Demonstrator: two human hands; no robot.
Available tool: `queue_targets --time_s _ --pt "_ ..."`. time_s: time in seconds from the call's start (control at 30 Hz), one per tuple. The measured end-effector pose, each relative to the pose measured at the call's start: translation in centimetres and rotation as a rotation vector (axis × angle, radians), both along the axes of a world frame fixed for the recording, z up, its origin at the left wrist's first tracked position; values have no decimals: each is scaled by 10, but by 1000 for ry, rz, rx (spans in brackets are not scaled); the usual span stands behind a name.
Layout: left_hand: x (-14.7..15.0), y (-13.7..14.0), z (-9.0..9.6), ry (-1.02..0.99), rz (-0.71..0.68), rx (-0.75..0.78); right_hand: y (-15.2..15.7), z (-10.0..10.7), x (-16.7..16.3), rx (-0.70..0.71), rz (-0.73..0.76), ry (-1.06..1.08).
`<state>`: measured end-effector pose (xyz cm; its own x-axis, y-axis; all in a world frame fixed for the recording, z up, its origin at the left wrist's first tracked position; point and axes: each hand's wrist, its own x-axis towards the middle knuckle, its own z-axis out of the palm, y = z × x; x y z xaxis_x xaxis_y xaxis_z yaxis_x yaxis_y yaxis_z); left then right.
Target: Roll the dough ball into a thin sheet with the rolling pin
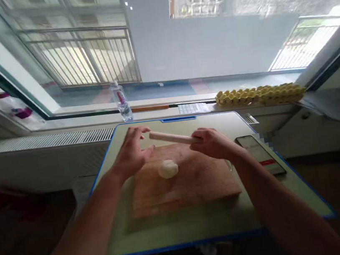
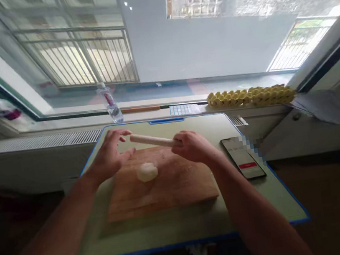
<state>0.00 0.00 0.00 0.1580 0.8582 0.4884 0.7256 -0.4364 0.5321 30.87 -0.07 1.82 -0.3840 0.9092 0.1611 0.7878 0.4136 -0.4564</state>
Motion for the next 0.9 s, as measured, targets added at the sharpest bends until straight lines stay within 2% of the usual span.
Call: queue_targets --time_s 0.1,0.17,0.2,0.27,0.4,0.6,0.77,0.9 --pt "1 -17 23 34 -197 -73 4 3 9 18 -196 49" --pt "5 -26 31 148 -460 -225 4 5 11 21 -269 79" --pt "8 -29 32 210 -551 -282 3 6 11 20 -282 90" --pt "15 -33 31 304 -619 -353 0 7 9 5 -257 85" --pt "26 -35 22 378 -513 -376 -10 5 2 -69 -171 68" --pt "43 -42 20 427 -284 -377 -24 -2 2 -82 -152 145" --pt "45 -41 20 436 -283 -384 -26 -3 1 -54 -149 170" --pt "41 -38 17 413 -335 -338 -27 -4 -2 -32 -138 196"
